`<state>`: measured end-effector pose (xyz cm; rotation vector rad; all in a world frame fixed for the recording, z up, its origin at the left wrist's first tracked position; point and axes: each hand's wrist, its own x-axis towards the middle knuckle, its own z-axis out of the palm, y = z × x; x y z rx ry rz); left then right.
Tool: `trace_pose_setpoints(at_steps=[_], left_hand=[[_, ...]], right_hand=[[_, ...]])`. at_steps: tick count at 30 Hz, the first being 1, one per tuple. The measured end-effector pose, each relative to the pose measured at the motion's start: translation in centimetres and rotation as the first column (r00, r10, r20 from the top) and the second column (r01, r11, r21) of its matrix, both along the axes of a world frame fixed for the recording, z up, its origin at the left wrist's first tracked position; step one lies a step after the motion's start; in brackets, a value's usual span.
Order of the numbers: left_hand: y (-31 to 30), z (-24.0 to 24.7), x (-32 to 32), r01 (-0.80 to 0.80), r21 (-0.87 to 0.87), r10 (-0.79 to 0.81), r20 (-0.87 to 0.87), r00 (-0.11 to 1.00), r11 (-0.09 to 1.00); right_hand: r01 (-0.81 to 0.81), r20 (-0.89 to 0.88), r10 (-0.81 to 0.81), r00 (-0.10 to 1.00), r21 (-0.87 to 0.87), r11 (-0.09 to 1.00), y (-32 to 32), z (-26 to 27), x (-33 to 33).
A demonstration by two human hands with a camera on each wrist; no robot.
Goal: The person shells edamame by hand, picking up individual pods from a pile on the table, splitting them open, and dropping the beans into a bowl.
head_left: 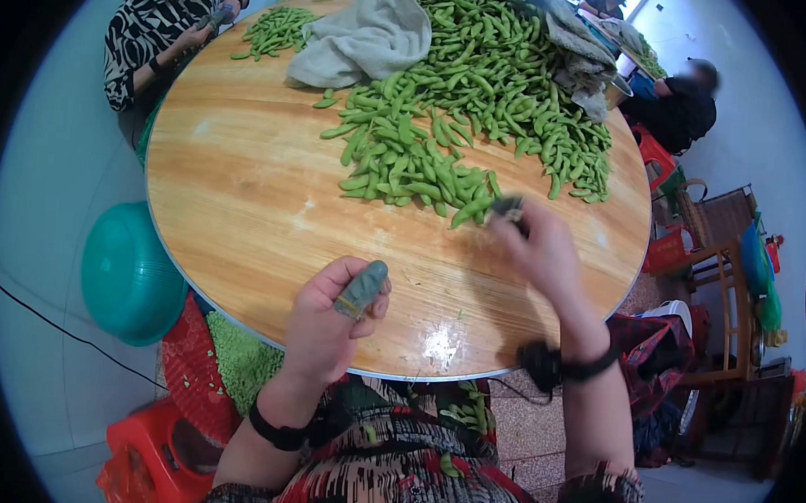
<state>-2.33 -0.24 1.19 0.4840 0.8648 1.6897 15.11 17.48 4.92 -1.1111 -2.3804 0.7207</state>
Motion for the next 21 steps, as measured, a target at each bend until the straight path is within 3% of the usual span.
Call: trace_pose_setpoints(at_steps=[1, 6, 7, 8, 9, 12, 13, 15, 17, 20, 21], left_hand=[[0.1, 0.2, 0.4, 0.026, -0.001, -0.026, -0.001, 1.0, 1.0], [0.4, 0.8, 2.2, 0.039, 0.006, -0.038, -0.063, 0.997, 0.999], [0.4, 0.8, 2.7, 0.032, -0.02, -0.036, -0.246, 0.969, 0.999], [0.6, 0.8, 3.1, 0.019, -0.044, -0.036, -0.42, 0.907, 0.999], [0.8, 0.8, 3.5, 0.016, -0.044, -0.033, -0.419, 0.907, 0.999], [1.4, 1.0, 4.6, 0.083, -0.012, -0.065, -0.74, 0.67, 0.996], [1.6, 1.1, 4.9, 0.083, -0.012, -0.064, -0.742, 0.667, 0.996], [2.0, 1.2, 5.5, 0.092, 0.035, -0.019, -0.845, 0.534, 0.995], [2.2, 0.6, 5.3, 0.084, 0.049, -0.005, -0.836, 0.548, 0.995], [2.3, 0.1, 5.1, 0.022, 0.172, 0.127, -0.804, 0.581, 0.985], [2.2, 0.5, 5.3, -0.004, 0.037, 0.023, -0.519, 0.854, 0.999]], right_hand=[[0.111, 0.007, -0.113, 0.994, 0.143, 0.984, 2.2, -0.1, -0.3], [0.038, 0.253, -0.103, 0.962, 0.248, 0.968, 2.1, -0.6, -1.1], [-0.014, 0.31, -0.059, 0.949, 0.23, 0.973, 0.6, -0.1, -0.9], [0.019, 0.234, -0.045, 0.971, 0.113, 0.993, -0.5, 0.1, -0.5], [0.015, 0.236, -0.041, 0.971, 0.112, 0.994, -1.5, 0.5, 0.0], [0.073, 0.173, -0.084, 0.981, 0.069, 0.995, -4.0, 0.9, 1.4], [0.072, 0.052, -0.066, 0.996, -0.13, 0.989, -4.8, 0.7, 1.8], [-0.057, -0.202, -0.044, 0.978, -0.469, 0.882, -6.4, 0.8, 2.4], [-0.176, -0.318, -0.035, 0.948, -0.611, 0.772, -7.3, 0.4, 2.7], [-0.24, -0.389, -0.028, 0.921, -0.624, 0.744, -8.0, 0.6, 2.5], [-0.248, -0.392, -0.023, 0.92, -0.624, 0.741, -8.3, 0.2, 2.5]])
